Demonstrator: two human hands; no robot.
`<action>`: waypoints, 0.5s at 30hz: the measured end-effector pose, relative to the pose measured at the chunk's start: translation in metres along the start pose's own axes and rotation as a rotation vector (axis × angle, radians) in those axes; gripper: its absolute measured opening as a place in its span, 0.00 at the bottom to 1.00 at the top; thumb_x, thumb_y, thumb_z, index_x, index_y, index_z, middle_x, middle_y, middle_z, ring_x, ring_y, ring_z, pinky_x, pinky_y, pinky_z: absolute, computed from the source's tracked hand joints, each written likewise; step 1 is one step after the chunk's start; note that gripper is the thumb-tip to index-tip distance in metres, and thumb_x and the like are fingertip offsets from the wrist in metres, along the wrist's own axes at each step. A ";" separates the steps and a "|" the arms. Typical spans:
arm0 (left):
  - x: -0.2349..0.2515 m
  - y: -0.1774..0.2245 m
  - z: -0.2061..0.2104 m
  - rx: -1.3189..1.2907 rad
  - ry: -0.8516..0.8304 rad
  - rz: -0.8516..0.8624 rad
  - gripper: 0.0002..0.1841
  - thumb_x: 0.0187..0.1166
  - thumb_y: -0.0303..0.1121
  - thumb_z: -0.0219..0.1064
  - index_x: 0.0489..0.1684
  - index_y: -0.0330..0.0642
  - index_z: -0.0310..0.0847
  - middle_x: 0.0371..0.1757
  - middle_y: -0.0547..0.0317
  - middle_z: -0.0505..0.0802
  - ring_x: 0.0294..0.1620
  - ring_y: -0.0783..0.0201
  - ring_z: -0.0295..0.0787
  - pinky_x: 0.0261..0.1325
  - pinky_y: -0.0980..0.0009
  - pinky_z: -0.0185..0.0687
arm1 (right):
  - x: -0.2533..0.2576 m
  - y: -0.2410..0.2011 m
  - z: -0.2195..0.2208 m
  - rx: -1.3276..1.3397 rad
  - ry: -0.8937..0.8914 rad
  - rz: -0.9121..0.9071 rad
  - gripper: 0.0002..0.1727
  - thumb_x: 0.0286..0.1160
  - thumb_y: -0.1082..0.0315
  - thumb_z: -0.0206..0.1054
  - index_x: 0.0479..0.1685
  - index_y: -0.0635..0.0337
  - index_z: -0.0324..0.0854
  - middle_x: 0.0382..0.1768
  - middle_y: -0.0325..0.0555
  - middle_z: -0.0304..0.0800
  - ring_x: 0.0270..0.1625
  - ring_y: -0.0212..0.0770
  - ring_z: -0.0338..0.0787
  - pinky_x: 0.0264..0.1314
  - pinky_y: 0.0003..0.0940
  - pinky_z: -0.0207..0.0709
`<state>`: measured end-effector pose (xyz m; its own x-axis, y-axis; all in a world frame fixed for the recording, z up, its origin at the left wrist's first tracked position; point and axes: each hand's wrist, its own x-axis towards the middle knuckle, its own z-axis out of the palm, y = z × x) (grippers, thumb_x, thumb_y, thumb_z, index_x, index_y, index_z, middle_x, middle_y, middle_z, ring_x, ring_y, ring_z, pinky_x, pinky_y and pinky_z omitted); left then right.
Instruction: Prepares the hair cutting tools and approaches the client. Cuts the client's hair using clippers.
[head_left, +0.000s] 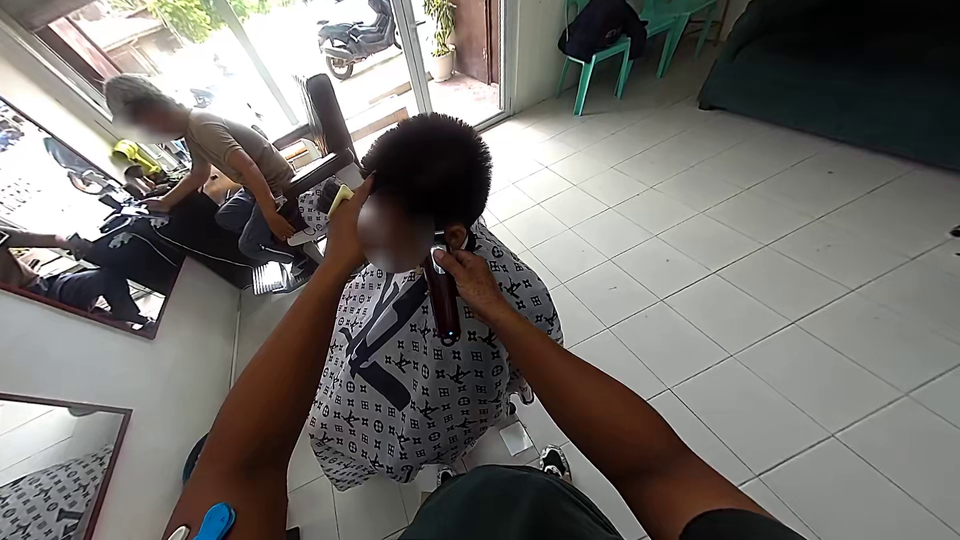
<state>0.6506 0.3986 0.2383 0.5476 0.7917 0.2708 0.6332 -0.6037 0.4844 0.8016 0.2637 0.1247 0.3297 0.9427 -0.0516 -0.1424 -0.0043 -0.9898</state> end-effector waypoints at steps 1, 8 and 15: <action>0.000 0.000 0.000 0.003 0.002 -0.002 0.50 0.62 0.40 0.87 0.90 0.46 0.62 0.78 0.36 0.81 0.79 0.36 0.75 0.80 0.36 0.65 | 0.001 0.000 -0.002 0.009 -0.011 0.028 0.25 0.88 0.49 0.60 0.45 0.68 0.81 0.33 0.52 0.85 0.35 0.42 0.86 0.43 0.41 0.83; 0.000 -0.002 0.001 -0.003 0.005 0.014 0.50 0.63 0.40 0.86 0.90 0.44 0.63 0.77 0.37 0.82 0.80 0.38 0.75 0.82 0.39 0.64 | 0.001 -0.003 -0.008 0.000 -0.002 0.014 0.25 0.89 0.48 0.59 0.46 0.67 0.81 0.33 0.51 0.85 0.34 0.41 0.86 0.41 0.39 0.83; -0.011 0.000 0.001 -0.109 0.078 0.033 0.55 0.63 0.38 0.86 0.94 0.45 0.53 0.82 0.35 0.77 0.82 0.39 0.72 0.81 0.41 0.66 | -0.030 0.013 -0.035 -0.081 -0.142 -0.046 0.20 0.89 0.56 0.57 0.54 0.65 0.83 0.36 0.48 0.90 0.36 0.40 0.92 0.44 0.41 0.89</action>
<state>0.6453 0.3896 0.2341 0.5205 0.7790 0.3497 0.5503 -0.6192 0.5601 0.8229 0.2236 0.1092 0.1983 0.9801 0.0079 -0.0521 0.0186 -0.9985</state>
